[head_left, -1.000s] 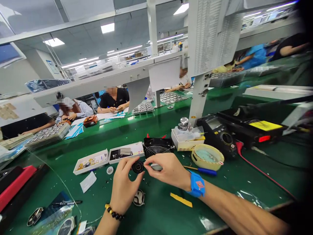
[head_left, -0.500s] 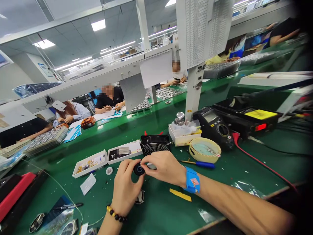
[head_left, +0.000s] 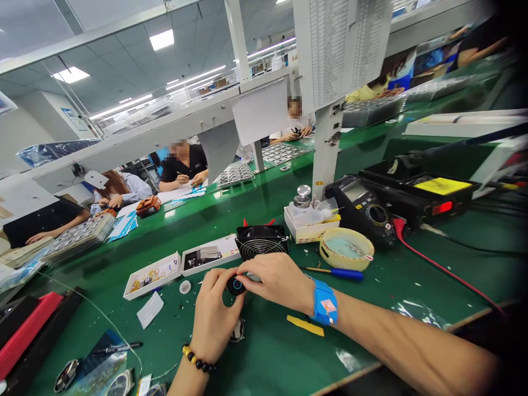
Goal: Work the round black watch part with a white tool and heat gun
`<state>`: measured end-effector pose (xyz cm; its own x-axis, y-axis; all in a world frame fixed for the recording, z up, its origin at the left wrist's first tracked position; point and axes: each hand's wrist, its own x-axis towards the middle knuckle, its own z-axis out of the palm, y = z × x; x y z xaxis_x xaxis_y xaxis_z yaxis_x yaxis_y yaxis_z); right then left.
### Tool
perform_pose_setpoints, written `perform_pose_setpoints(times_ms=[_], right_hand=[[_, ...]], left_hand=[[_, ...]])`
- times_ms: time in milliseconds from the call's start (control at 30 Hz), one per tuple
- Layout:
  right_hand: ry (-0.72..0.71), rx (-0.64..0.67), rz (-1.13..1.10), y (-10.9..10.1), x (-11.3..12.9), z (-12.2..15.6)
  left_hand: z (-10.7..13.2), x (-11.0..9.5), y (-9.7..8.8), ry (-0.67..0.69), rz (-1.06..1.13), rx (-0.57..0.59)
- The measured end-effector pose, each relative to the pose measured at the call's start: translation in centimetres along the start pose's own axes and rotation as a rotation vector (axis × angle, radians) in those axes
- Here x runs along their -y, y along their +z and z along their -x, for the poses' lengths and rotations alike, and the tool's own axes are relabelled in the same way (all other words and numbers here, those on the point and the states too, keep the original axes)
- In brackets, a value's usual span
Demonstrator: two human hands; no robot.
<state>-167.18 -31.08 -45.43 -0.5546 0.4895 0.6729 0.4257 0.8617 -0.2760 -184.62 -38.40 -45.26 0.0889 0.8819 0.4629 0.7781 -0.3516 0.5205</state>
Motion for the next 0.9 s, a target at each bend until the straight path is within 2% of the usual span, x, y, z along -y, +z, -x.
perform_pose_setpoints(times_ms=[100,200,300,433,600,767,900], right_hand=[[0.198,-0.025,-0.215,-1.1,0.4,-0.6],[0.382,0.019,-0.453,-2.0,0.5,-1.0],[0.458,0.079,-0.676,-2.1,0.4,-1.2],[0.470,0.092,-0.857,-1.8,0.3,-1.3],[0.488,0.011,-0.808,-2.1,0.5,-1.5],[0.350,-0.042,-0.788,-1.8,0.7,-1.3],[0.246,-0.024,-0.762,-1.5,0.9,-1.0]], left_hand=[[-0.3,-0.1,-0.4,-0.087,0.103,0.014],[-0.4,-0.2,-0.8,-0.163,0.225,0.024],[-0.4,-0.2,-1.0,-0.248,0.373,0.058],[-0.5,-0.3,-1.2,-0.317,0.542,0.081],[-0.6,-0.4,-1.4,-0.366,0.630,0.057],[-0.6,-0.3,-1.5,-0.396,0.694,0.044],[-0.5,-0.3,-1.5,-0.427,0.754,0.019]])
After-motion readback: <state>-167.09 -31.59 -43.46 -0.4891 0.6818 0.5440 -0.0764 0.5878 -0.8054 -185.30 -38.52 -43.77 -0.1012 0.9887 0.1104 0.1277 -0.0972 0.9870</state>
